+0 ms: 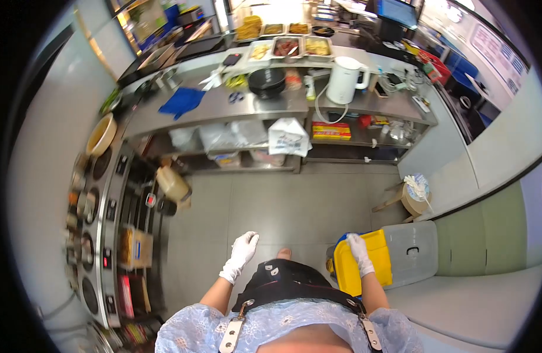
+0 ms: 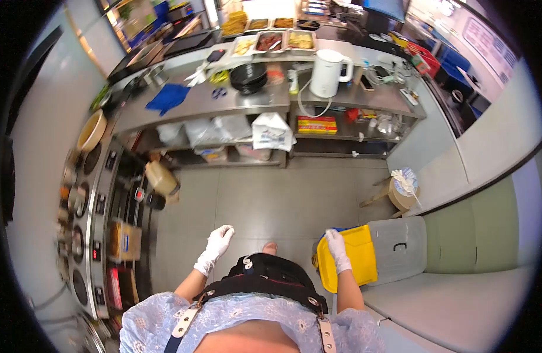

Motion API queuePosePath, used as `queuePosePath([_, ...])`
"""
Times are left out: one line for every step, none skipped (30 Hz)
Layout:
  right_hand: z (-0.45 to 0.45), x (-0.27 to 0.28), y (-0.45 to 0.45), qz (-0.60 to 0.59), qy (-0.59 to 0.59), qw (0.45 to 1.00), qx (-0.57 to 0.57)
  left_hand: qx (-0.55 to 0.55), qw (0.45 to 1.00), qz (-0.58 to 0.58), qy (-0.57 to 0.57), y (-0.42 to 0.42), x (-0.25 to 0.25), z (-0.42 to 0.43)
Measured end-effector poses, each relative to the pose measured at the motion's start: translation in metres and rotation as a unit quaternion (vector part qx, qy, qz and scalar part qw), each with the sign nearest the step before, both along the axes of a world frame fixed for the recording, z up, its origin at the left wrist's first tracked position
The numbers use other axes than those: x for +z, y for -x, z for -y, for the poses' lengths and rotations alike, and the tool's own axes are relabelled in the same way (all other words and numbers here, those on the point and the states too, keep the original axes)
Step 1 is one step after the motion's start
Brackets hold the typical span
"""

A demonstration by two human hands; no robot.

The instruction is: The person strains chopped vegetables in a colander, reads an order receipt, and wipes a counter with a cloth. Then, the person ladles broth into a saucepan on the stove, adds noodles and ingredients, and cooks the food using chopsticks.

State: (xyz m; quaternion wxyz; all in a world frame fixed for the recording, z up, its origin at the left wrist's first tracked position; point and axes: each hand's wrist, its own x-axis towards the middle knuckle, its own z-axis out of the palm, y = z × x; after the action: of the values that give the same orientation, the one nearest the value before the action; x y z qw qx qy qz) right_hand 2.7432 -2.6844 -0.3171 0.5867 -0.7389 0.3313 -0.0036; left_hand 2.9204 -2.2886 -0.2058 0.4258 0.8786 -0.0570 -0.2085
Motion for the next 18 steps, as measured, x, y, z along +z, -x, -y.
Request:
queuePosePath([0.004, -0.015, 0.003, 0.003, 0.015, 1.000, -0.019, -0.037, 0.999, 0.009, -0.024, -0.027, 0.003, 0.019])
queuePosePath([0.009, -0.021, 0.011, -0.043, 0.077, 0.996, 0.004, -0.057, 0.998, 0.009, -0.026, -0.053, 0.011, 0.040])
queuePosePath([0.017, -0.028, 0.025, -0.092, 0.135, 0.986, 0.025, -0.111, 0.991, 0.015, -0.074, -0.077, 0.023, 0.064])
queuePosePath([0.025, -0.049, 0.045, -0.141, 0.156, 0.977, 0.027, -0.167, 0.978, 0.023, -0.122, -0.101, 0.029, 0.088])
queuePosePath([0.033, -0.070, 0.067, -0.192, 0.174, 0.965, 0.027, -0.195, 0.973, 0.024, -0.124, -0.123, 0.025, 0.108])
queuePosePath([0.037, -0.081, 0.090, -0.245, 0.138, 0.960, -0.006, -0.233, 0.960, 0.041, -0.152, -0.143, 0.018, 0.124])
queuePosePath([0.044, -0.083, 0.096, -0.293, 0.101, 0.950, -0.038, -0.268, 0.945, 0.061, -0.176, -0.164, 0.008, 0.143])
queuePosePath([0.056, -0.085, 0.097, -0.295, 0.097, 0.949, -0.061, -0.290, 0.939, 0.066, -0.172, -0.185, -0.001, 0.162])
queuePosePath([0.068, -0.074, 0.098, -0.353, -0.005, 0.929, -0.112, -0.299, 0.928, 0.053, -0.218, -0.203, -0.012, 0.177])
queuePosePath([0.080, -0.072, 0.102, -0.405, -0.107, 0.895, -0.156, -0.302, 0.915, 0.037, -0.265, -0.215, -0.024, 0.187])
queuePosePath([0.093, -0.074, 0.096, -0.405, -0.110, 0.893, -0.163, -0.308, 0.903, 0.009, -0.301, -0.227, -0.034, 0.198])
queuePosePath([0.111, -0.084, 0.086, -0.395, -0.114, 0.894, -0.180, -0.309, 0.889, -0.016, -0.336, -0.242, -0.044, 0.209])
queuePosePath([0.142, -0.093, 0.069, -0.381, -0.113, 0.896, -0.196, -0.297, 0.891, -0.029, -0.343, -0.255, -0.063, 0.214])
queuePosePath([0.173, -0.103, 0.048, -0.377, -0.110, 0.898, -0.200, -0.283, 0.891, -0.045, -0.351, -0.261, -0.088, 0.208])
queuePosePath([0.202, -0.115, 0.022, -0.334, -0.043, 0.925, -0.176, -0.293, 0.871, -0.086, -0.386, -0.270, -0.110, 0.206])
queuePosePath([0.231, -0.119, -0.008, -0.288, 0.024, 0.945, -0.150, -0.300, 0.847, -0.126, -0.420, -0.277, -0.124, 0.207])
queuePosePath([0.260, -0.116, -0.044, -0.210, 0.025, 0.964, -0.163, -0.289, 0.848, -0.167, -0.411, -0.281, -0.129, 0.211])
queuePosePath([0.291, -0.107, -0.086, -0.133, 0.026, 0.975, -0.175, -0.279, 0.847, -0.210, -0.400, -0.281, -0.135, 0.211])
